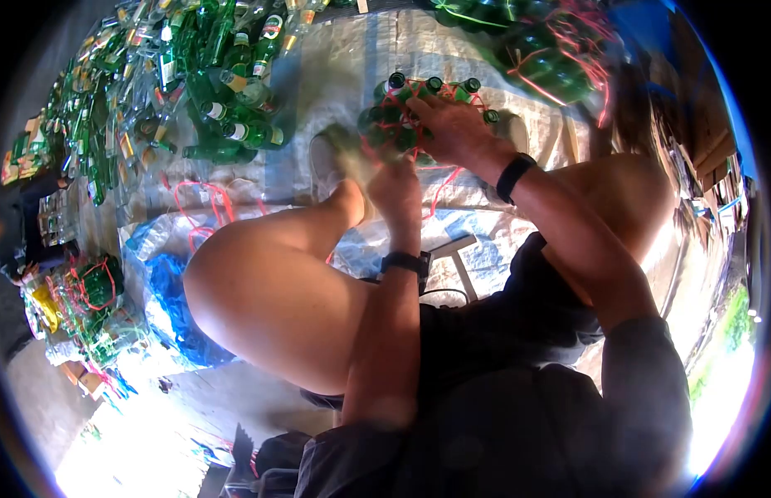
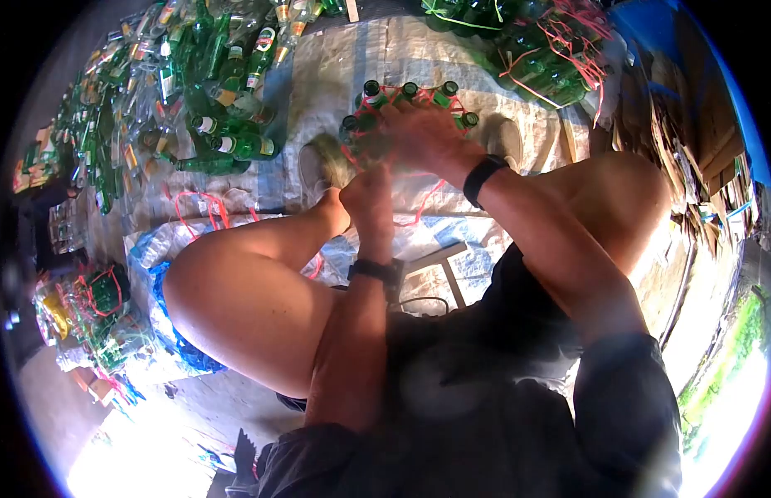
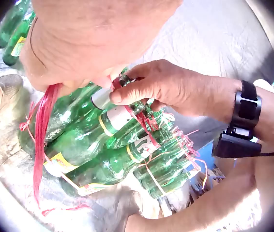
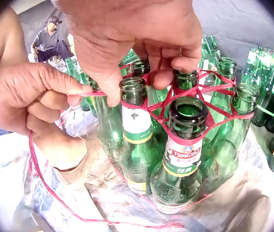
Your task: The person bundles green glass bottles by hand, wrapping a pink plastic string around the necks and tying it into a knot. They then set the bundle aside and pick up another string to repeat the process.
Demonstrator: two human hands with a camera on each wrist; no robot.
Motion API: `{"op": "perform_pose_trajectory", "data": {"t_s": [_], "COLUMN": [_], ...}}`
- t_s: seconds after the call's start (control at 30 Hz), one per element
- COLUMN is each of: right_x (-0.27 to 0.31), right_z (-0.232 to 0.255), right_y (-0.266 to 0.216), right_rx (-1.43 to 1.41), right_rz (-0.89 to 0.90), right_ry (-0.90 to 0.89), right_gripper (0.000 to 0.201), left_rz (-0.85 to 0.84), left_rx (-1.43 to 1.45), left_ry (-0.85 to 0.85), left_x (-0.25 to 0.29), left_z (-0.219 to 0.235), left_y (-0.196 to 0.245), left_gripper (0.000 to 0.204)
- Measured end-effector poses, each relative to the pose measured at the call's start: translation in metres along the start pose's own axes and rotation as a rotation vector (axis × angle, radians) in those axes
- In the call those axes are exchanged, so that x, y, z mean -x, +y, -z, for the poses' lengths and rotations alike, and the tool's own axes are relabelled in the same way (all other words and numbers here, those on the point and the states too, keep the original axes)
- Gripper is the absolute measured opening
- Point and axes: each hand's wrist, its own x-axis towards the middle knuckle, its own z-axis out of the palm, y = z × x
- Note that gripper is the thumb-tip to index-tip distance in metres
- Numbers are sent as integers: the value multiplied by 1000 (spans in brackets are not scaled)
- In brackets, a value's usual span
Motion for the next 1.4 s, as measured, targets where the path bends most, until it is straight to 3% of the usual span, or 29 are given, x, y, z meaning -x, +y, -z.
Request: {"op": "perform_pose_trajectory", "data": {"t_s": [0.1, 0.3, 0.47, 0.53, 0.7, 0.77, 0.83, 0.87, 0.93, 0.97, 1.0, 1.03, 1.13, 1.27, 1.3, 1.33, 1.37, 1.4], "right_x": [0, -3, 0, 3, 17, 25, 36, 38, 39, 41, 42, 42, 42, 45, 48, 45, 49, 49], "right_z": [-2, -2, -1, 3, 17, 17, 12, 2, -11, -17, -16, -15, -34, -58, -90, -90, -87, -47], "right_y": [0, 0, -1, -5, -16, -22, -32, -29, -27, -27, -33, -37, -33, -16, 0, -1, 2, -12], "right_rx": [6, -19, -39, 3, 36, 39, -220, -221, -594, -597, -940, -1280, -1492, -1464, -1173, -873, -873, -1079], "right_rz": [-7, -50, -47, -7, 101, 114, -151, -155, -202, -203, -453, -707, -802, -803, -500, -207, -207, -381], "right_ry": [11, -42, -44, 53, 306, 394, 79, 83, -156, -153, -199, -242, -187, -204, -126, -50, -50, -132], "right_gripper": [58, 58, 59, 56, 44, 38, 24, 24, 23, 23, 25, 26, 26, 25, 24, 24, 24, 24], "left_rz": [137, 119, 158, 200, 27, 105, 181, 175, 166, 274, 383, 380, 267, 56, -36, -35, -42, -47], "left_rx": [35, -51, 46, 77, 82, 99, 118, 97, 75, 140, 204, 200, 258, 75, -47, -48, -145, -242], "left_ry": [-91, -161, -187, -206, -220, -262, -308, -333, -359, -445, -530, -532, -386, -497, -555, -556, -608, -660], "left_x": [-2, -4, -4, -6, -5, -7, -7, -6, -9, -13, -14, -10, 0, -4, -5, -7, -8, -10], "left_z": [3, 6, 3, 2, 2, 9, 12, 13, 20, 28, 33, 33, 29, 28, 29, 38, 47, 55], "left_y": [-3, -2, -6, -8, -18, -12, -10, -9, 0, 2, 4, 6, 4, -8, -8, 9, 27, 47], "left_gripper": [40, 37, 32, 31, 34, 34, 34, 35, 35, 35, 35, 35, 37, 37, 35, 35, 32, 28]}}
